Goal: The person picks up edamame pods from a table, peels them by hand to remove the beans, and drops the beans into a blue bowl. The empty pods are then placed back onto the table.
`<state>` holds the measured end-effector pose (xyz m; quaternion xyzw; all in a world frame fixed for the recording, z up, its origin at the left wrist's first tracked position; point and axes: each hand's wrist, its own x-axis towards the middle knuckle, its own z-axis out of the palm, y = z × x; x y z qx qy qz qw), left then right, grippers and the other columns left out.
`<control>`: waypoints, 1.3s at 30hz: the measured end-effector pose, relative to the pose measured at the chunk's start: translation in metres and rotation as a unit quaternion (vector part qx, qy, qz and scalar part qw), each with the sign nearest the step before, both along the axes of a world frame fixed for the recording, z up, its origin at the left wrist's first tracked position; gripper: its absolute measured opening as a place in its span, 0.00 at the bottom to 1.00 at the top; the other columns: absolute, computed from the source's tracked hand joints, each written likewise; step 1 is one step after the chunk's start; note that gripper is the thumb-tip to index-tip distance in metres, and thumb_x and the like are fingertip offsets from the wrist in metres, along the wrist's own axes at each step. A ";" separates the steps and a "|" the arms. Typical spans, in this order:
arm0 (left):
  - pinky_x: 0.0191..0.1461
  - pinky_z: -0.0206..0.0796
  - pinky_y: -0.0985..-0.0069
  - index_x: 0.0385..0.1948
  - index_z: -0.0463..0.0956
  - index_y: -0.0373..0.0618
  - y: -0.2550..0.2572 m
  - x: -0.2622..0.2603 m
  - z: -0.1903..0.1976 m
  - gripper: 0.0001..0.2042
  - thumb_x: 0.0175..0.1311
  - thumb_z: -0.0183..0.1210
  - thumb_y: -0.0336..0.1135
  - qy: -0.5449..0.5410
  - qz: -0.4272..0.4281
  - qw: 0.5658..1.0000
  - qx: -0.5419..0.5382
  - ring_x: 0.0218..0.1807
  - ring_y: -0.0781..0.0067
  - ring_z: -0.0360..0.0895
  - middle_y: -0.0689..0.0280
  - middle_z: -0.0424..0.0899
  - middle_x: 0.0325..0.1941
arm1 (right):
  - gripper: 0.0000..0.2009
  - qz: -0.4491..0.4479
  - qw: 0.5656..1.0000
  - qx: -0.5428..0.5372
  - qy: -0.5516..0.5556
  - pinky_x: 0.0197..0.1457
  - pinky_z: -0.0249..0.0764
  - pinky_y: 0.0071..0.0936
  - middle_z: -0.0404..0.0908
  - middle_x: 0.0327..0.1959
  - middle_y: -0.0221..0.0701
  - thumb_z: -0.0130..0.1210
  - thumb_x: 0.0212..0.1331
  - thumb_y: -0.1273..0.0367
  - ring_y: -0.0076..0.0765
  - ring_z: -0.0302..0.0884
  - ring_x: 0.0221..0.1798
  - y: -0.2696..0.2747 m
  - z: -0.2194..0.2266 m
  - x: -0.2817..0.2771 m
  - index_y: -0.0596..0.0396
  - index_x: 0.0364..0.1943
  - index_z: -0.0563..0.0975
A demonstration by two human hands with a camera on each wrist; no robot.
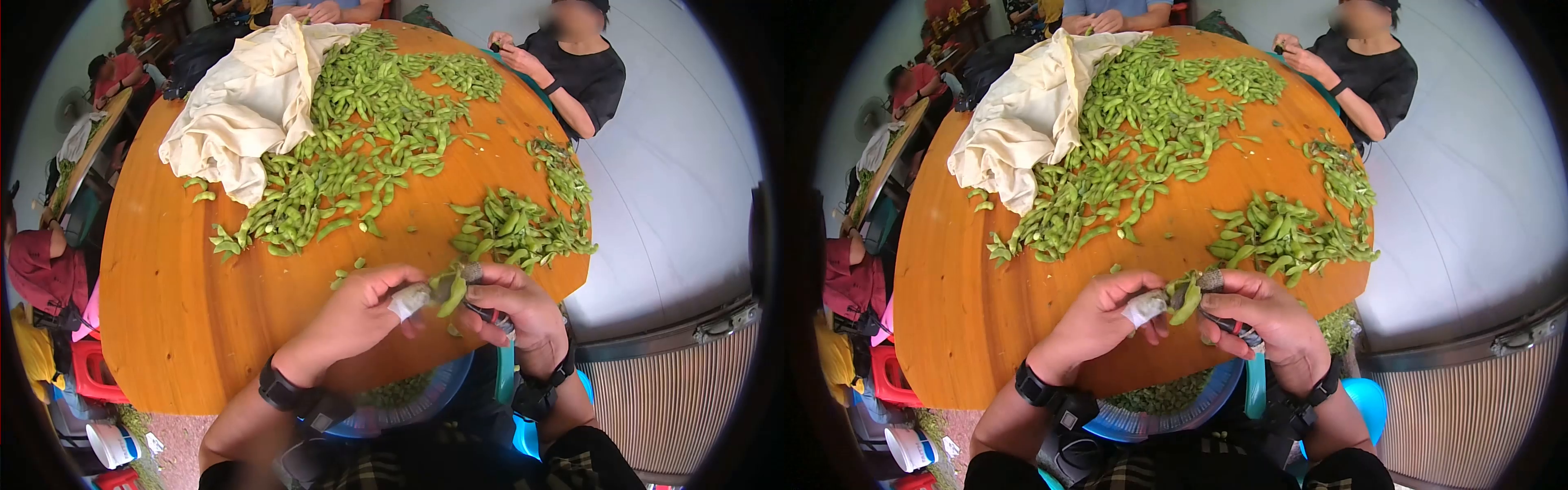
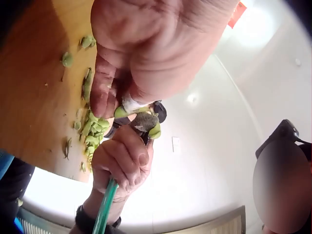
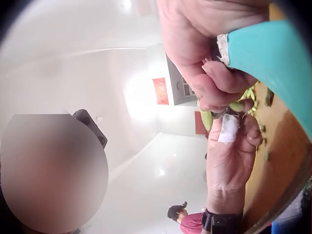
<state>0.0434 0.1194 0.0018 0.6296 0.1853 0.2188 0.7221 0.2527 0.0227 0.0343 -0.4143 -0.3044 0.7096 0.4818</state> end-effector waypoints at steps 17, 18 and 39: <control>0.44 0.76 0.79 0.54 0.75 0.43 -0.004 0.006 0.006 0.17 0.64 0.56 0.21 -0.016 0.057 0.997 -0.056 0.40 0.75 0.82 0.63 0.82 0.44 | 0.09 -0.092 0.971 0.016 -0.222 0.17 0.64 0.13 0.77 0.25 0.23 0.49 0.67 0.70 0.13 0.70 0.18 -0.013 0.001 -0.035 0.57 0.45 0.78; 0.44 0.75 0.79 0.54 0.75 0.43 -0.004 0.005 0.005 0.17 0.63 0.55 0.21 -0.010 0.063 0.998 -0.025 0.39 0.76 0.81 0.64 0.82 0.44 | 0.08 -0.083 0.972 0.022 -0.221 0.17 0.64 0.14 0.77 0.25 0.23 0.49 0.67 0.70 0.14 0.70 0.18 -0.012 -0.002 -0.035 0.57 0.44 0.78; 0.39 0.73 0.72 0.53 0.76 0.41 -0.019 0.012 -0.004 0.19 0.56 0.58 0.21 0.120 0.156 0.859 0.472 0.37 0.59 0.81 0.55 0.82 0.38 | 0.06 -0.176 0.932 0.122 -0.294 0.21 0.62 0.14 0.74 0.22 0.21 0.51 0.66 0.72 0.12 0.67 0.20 -0.008 -0.034 -0.053 0.55 0.42 0.79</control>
